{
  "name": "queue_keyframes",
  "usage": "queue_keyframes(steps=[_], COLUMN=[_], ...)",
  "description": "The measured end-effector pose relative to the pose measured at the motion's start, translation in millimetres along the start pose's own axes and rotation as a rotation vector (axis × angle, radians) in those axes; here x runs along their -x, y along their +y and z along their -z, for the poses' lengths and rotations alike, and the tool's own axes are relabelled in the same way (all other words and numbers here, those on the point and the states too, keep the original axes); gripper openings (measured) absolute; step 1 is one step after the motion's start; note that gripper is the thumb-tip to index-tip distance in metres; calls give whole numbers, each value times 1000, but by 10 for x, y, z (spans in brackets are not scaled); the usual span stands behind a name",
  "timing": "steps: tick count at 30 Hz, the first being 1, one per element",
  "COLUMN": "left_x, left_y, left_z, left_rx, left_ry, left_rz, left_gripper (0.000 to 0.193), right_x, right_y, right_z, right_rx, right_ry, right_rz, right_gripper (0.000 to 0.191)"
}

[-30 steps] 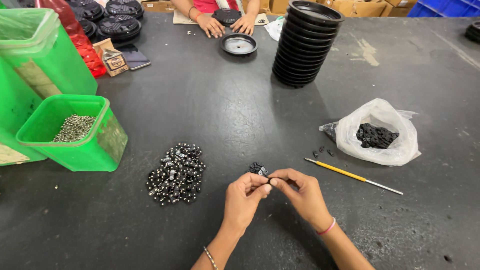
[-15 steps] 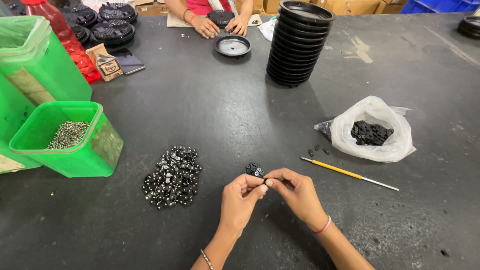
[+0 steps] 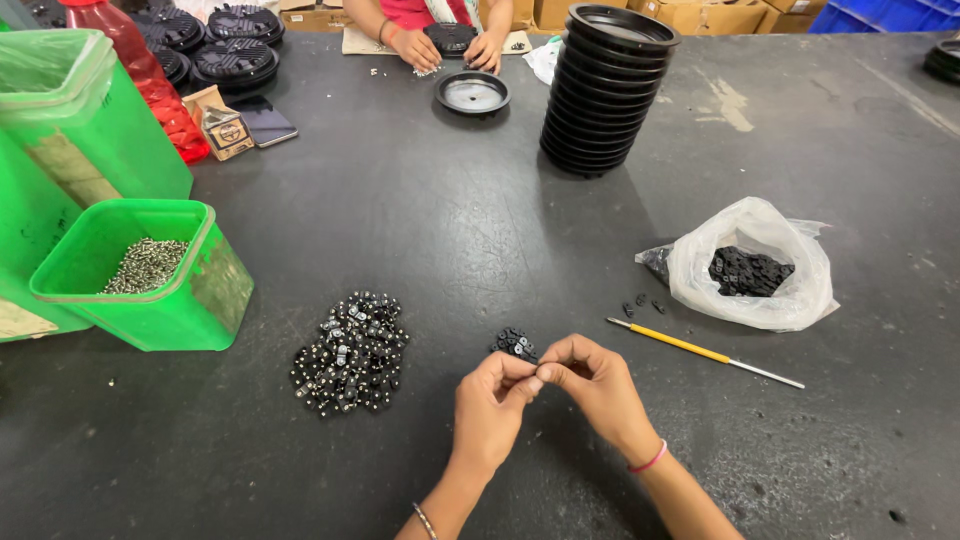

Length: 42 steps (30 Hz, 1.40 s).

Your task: The person sits at a workbench assembling small black plastic components, fitting metal pins into each plastic piece by hand and placing the finished pieces on the table. They occasionally use a thin metal rod tool to help seat a pin, working through the pile of parts one at a time.

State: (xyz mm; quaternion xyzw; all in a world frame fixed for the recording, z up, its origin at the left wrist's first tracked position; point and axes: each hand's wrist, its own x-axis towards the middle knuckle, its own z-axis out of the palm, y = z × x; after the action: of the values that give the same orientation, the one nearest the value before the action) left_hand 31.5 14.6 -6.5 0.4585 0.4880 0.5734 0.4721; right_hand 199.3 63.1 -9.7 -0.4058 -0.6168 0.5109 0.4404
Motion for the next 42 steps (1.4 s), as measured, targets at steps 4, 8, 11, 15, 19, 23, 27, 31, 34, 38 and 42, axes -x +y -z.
queue_keyframes(steps=[4,8,11,15,19,23,27,31,34,38,42], left_x=[52,76,96,70,-35,-188,-194,-255,-294,-274,-318], left_y=[92,154,193,252,358,517,523,378,234,117,74], left_z=[1,-20,-25,22,251,894,1264,1081,726,442,407], left_rx=[-144,-167,-180,-220,-394,-777,-1141,-1136,-892,-844,-883], left_ry=[37,40,57,29,103,435,638,544,213,57,59], left_rz=[-103,-156,-199,-169,-294,-327,-254,-528,-653,-573,-495], left_gripper=[5,6,7,8,12,9,12,23,22,20,14], right_x=[32,56,80,50,-8,-56,-110,-139,-143,-149,-161], right_y=[-6,6,21,25,-54,-142,-129,-73,-49,-45,-22], right_z=[-32,-69,-96,-144,-36,187,342,411,416,430,444], right_rx=[75,112,172,117,-17,-11,39,44,49,67,97], right_ry=[29,58,102,102,-31,58,151,177,176,180,186], right_rz=[34,86,134,125,98,80,80,75,84,81,65], right_gripper=[6,6,6,8,20,30,27,25,24,22,22])
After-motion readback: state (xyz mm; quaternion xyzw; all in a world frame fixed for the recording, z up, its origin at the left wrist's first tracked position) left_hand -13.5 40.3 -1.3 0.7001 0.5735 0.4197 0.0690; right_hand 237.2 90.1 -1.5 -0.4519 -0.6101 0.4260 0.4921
